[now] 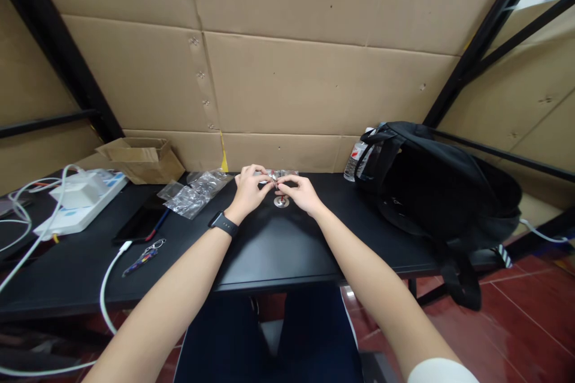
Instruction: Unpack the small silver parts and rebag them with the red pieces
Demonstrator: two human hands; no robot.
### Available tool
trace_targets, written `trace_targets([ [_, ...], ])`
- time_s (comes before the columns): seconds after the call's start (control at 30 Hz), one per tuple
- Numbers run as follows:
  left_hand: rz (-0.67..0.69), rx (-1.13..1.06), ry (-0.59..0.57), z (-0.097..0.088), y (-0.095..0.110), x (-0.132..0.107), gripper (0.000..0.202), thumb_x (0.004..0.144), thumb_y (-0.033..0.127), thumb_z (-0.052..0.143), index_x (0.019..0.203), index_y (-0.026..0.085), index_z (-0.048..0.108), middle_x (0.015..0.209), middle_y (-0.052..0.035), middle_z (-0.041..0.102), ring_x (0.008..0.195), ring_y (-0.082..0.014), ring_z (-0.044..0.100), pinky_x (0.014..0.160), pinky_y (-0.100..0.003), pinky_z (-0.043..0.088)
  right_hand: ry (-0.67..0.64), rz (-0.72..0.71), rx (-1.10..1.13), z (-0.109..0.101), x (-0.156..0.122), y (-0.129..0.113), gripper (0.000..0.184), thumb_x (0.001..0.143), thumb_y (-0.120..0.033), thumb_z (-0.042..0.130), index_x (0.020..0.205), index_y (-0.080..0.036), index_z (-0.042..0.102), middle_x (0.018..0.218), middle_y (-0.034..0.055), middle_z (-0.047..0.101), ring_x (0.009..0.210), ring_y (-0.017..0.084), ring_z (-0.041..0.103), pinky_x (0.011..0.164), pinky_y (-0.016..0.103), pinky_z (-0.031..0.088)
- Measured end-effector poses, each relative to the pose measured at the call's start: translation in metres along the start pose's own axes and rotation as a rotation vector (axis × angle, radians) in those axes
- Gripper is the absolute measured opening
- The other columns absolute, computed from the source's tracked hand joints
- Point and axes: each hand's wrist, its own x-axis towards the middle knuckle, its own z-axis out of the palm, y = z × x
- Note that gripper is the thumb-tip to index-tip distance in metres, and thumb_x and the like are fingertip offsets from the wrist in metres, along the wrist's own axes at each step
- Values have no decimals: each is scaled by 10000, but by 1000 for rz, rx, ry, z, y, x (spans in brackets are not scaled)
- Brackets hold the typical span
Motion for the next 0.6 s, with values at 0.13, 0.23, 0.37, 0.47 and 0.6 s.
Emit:
trace_targets([
  [0.13, 25, -7, -36, 2, 0, -1, 154, 910, 374, 661, 875, 274, 773, 1160, -59, 657, 1177, -284, 495, 987, -448, 363, 10, -92, -88, -3, 1, 3, 359, 730, -493, 807, 873, -181, 701, 932, 56, 732, 761, 200, 736, 766, 348, 613],
  [0.23, 42, -26, -63, 4, 1, 0, 158, 920, 363, 649, 873, 271, 769, 1143, -58, 668, 1180, -280, 505, 990, -449, 368, 28, -192, -280, -5, 2, 1, 260, 814, -442, 732, 841, -187, 694, 938, 61, 708, 830, 193, 695, 774, 327, 585],
  [0.37, 47, -64, -79, 5, 1, 0, 150, 929, 350, 637, 908, 272, 764, 1130, -52, 673, 1159, -264, 524, 1002, -442, 376, 22, -243, -505, -5, 1, -4, 180, 895, -367, 627, 875, -195, 674, 1044, 79, 648, 929, 198, 638, 657, 265, 536],
  [0.47, 62, -73, -90, 5, 0, -1, 154, 931, 358, 635, 914, 271, 761, 1137, -51, 672, 1165, -262, 521, 1016, -437, 377, -22, -267, -544, -5, -1, -7, 166, 922, -340, 593, 871, -191, 643, 1096, 87, 596, 937, 193, 618, 638, 263, 520],
  [0.6, 62, -113, -122, 2, -1, 1, 163, 938, 373, 618, 914, 264, 737, 1118, -42, 692, 1150, -258, 541, 1017, -427, 386, -60, -263, -564, -7, 0, -7, 156, 953, -325, 561, 888, -196, 619, 1164, 89, 545, 1008, 191, 599, 724, 279, 529],
])
